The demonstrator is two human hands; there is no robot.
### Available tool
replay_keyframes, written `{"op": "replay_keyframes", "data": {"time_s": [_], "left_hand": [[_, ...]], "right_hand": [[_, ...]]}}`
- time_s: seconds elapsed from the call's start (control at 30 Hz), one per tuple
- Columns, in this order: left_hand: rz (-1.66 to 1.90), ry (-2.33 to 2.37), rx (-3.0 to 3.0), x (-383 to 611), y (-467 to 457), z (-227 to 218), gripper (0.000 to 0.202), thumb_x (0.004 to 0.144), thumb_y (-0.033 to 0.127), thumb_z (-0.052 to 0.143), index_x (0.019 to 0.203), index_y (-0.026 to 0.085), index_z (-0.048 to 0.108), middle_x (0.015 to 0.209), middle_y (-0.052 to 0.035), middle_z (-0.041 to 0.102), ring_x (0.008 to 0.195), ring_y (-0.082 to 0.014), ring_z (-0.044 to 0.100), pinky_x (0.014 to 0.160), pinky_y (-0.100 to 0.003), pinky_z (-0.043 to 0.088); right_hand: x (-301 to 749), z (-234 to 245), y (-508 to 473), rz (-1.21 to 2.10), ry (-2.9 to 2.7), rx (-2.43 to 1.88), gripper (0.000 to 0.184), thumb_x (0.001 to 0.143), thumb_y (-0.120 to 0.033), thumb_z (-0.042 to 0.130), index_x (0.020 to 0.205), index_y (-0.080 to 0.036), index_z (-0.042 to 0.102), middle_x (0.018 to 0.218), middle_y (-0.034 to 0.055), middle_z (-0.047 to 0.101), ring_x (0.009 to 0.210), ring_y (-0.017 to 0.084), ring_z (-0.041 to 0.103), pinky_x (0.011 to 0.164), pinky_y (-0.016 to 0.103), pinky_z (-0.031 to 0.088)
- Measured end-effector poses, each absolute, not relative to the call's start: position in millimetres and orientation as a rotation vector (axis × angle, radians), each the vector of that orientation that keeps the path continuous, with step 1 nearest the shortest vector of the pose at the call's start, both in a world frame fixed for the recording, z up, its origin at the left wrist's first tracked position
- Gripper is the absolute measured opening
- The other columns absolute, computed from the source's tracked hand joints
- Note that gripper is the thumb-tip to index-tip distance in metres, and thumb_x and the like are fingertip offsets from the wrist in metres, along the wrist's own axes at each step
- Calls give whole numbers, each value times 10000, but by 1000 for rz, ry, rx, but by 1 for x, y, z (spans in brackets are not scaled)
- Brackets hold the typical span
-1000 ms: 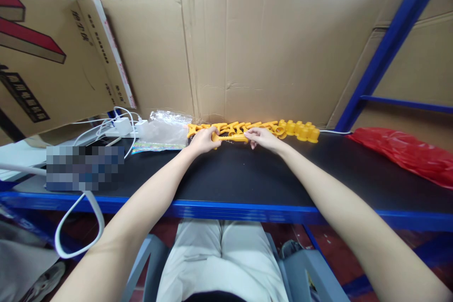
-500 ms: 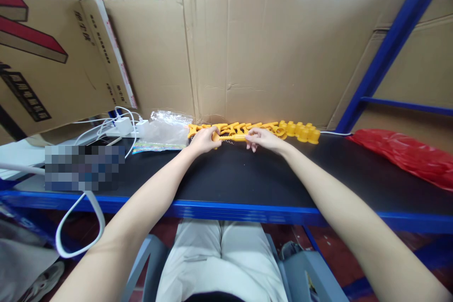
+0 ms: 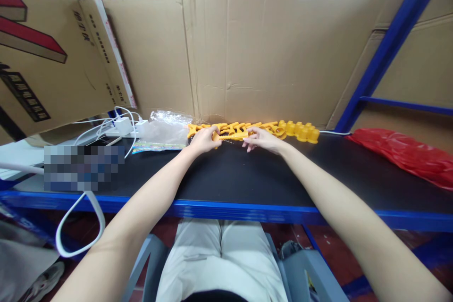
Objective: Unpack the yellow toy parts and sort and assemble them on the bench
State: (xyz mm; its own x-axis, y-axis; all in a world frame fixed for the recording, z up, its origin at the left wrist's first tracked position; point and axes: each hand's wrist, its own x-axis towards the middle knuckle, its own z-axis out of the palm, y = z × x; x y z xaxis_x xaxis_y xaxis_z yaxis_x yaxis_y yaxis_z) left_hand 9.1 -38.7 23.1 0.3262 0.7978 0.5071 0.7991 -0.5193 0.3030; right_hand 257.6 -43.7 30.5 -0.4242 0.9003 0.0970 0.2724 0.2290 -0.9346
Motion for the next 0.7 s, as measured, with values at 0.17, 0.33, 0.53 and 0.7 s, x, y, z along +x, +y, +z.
{"op": "replay_keyframes", "data": {"time_s": [0.17, 0.33, 0.53, 0.7], "left_hand": [[-978, -1510, -2564, 10, -40, 23, 271, 703, 300, 614, 952, 193, 608, 661, 6, 582, 629, -145, 531, 599, -248, 363], [-978, -1530, -2559, 10, -37, 21, 261, 706, 307, 608, 942, 195, 599, 645, 10, 562, 613, -143, 518, 585, -250, 348], [-964, -1522, -2563, 9, -35, 21, 265, 711, 311, 610, 947, 193, 595, 666, 6, 565, 619, -142, 518, 590, -253, 351], [-962, -1505, -2572, 9, -38, 22, 255, 716, 307, 609, 945, 194, 594, 676, 6, 571, 628, -142, 524, 601, -253, 360]], "right_hand": [[254, 33, -46, 1172, -1871, -1196, 409, 886, -526, 461, 809, -133, 542, 633, 89, 666, 438, 119, 586, 461, 240, 479], [257, 31, -42, 1103, -1911, -1235, 399, 872, -515, 493, 976, -135, 555, 844, 110, 690, 519, 116, 626, 495, 234, 507], [262, 27, -38, 1136, -1917, -1089, 531, 755, -315, 702, 1188, -177, 425, 907, 58, 681, 605, 122, 658, 643, 278, 555], [258, 31, -43, 1132, -1936, -1112, 373, 786, -473, 640, 913, -137, 540, 726, 76, 691, 538, 128, 637, 594, 275, 536]]}}
